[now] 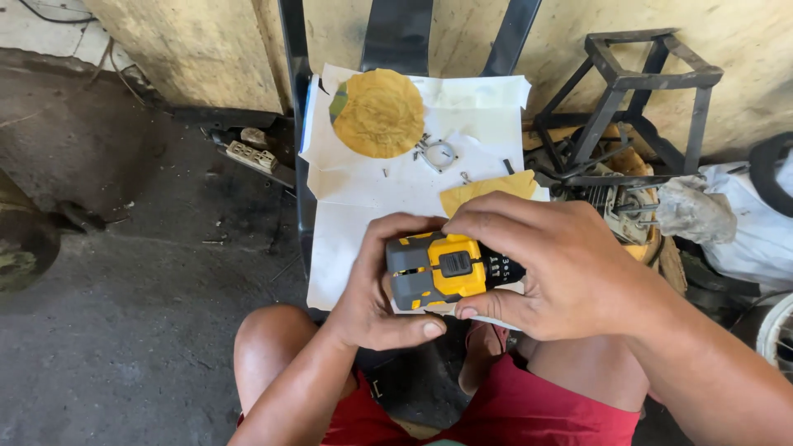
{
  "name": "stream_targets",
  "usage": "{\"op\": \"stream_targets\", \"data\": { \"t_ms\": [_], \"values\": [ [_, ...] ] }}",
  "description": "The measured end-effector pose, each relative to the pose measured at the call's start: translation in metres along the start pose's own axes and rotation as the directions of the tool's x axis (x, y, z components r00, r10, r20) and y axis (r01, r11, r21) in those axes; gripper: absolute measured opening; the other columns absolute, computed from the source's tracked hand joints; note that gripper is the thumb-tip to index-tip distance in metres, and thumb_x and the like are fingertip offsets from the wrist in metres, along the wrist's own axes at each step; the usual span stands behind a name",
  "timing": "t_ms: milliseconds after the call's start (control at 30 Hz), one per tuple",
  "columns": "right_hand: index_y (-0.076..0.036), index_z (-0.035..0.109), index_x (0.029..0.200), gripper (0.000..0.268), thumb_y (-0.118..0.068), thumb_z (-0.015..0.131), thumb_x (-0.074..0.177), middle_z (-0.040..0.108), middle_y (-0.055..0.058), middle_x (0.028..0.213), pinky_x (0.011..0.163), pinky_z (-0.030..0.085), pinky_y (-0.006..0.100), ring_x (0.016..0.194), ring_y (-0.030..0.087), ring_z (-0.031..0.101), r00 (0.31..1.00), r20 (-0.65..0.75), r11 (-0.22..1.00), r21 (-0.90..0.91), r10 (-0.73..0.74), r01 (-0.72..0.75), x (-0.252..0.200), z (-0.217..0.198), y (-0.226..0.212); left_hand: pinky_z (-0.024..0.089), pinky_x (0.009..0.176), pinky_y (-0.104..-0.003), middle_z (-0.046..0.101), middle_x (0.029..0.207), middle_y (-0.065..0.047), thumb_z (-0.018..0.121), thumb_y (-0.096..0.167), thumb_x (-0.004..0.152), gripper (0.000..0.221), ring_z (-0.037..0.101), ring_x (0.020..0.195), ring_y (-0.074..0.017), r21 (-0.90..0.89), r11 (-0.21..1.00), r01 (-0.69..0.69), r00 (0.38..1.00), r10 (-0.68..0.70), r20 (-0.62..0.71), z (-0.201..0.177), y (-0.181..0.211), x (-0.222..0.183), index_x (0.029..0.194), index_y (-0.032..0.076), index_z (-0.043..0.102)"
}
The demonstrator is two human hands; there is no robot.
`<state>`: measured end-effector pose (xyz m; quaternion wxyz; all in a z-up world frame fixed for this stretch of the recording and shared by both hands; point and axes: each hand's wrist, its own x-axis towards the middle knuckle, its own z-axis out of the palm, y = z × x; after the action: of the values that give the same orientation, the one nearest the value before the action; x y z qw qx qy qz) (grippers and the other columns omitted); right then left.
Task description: Disassembling and reassembling a power drill to inspect and repair internal components
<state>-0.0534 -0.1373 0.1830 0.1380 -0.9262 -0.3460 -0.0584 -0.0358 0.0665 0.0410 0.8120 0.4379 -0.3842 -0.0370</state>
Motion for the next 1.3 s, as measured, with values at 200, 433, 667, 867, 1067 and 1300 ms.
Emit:
{"op": "stream_targets", "data": {
  "t_ms": [200,433,667,867,1067,1300],
  "values": [
    [-0.008,0.066,0.127,0.06,-0.056,0.06,0.092,0.071,0.011,0.122,0.082,0.059,0.042,0.108,0.029,0.072,0.991,-0.096,0.987,-0.144,-0.09,0.076,-0.009,0.007,-0.006,0.046,0.122,-0.041,0.05,0.148,-0.019,0.078,0.037,0.094,0.065,0.05,0.144,-0.029,0.182,0.981,-0.064,0.994,0.078,-0.071,0.011,0.007,-0.001,0.141,0.008,0.044],
    [-0.006,0.066,0.123,0.057,-0.053,0.062,0.091,0.071,0.011,0.116,0.082,0.058,0.039,0.103,0.028,0.073,0.986,-0.116,0.992,-0.063,-0.116,0.11,-0.002,0.008,-0.01,0.051,0.118,-0.041,0.055,0.141,-0.016,0.076,0.038,0.096,0.06,0.059,0.137,-0.0299,0.272,0.955,-0.119,0.983,0.152,-0.106,0.013,0.014,-0.004,0.139,0.009,0.046],
    [-0.008,0.068,0.126,0.064,-0.058,0.07,0.085,0.073,0.01,0.119,0.076,0.061,0.039,0.102,0.026,0.074,0.994,-0.105,0.996,-0.086,-0.02,0.01,0.002,0.007,-0.017,0.055,0.107,-0.037,0.061,0.134,-0.015,0.078,0.045,0.092,0.061,0.064,0.125,-0.0252,0.185,0.982,-0.046,0.984,0.077,-0.161,0.004,0.012,0.0,0.133,0.008,0.053],
    [0.001,0.049,0.143,0.093,-0.032,0.089,0.066,0.063,0.017,0.141,0.111,0.058,0.039,0.125,0.029,0.069,0.942,-0.312,0.955,0.297,0.12,-0.023,-0.036,-0.003,0.0,0.054,0.105,-0.042,0.06,0.135,-0.02,0.081,0.031,0.098,0.057,0.063,0.123,-0.0301,-0.439,0.897,-0.048,0.973,-0.058,-0.224,-0.006,-0.007,0.004,0.136,0.001,0.049],
    [0.003,0.045,0.144,0.097,-0.035,0.088,0.066,0.058,0.021,0.141,0.12,0.051,0.044,0.133,0.032,0.062,0.921,-0.304,0.768,0.641,0.246,0.007,-0.042,0.062,-0.003,0.057,0.093,-0.038,0.065,0.127,-0.019,0.08,0.028,0.095,0.055,0.066,0.111,-0.0288,-0.539,0.842,-0.038,0.951,-0.135,-0.279,-0.003,-0.018,0.002,0.132,-0.002,0.052],
    [0.007,0.056,0.135,0.105,-0.044,0.1,0.055,0.062,0.025,0.125,0.109,0.045,0.059,0.123,0.038,0.06,0.802,-0.538,0.748,0.637,0.258,0.187,-0.014,0.125,0.007,0.059,0.096,-0.046,0.061,0.124,-0.027,0.075,0.016,0.087,0.052,0.066,0.112,-0.0338,-0.588,0.801,-0.115,0.947,-0.09,-0.308,0.007,-0.029,0.004,0.128,-0.004,0.05]
  ]
}}
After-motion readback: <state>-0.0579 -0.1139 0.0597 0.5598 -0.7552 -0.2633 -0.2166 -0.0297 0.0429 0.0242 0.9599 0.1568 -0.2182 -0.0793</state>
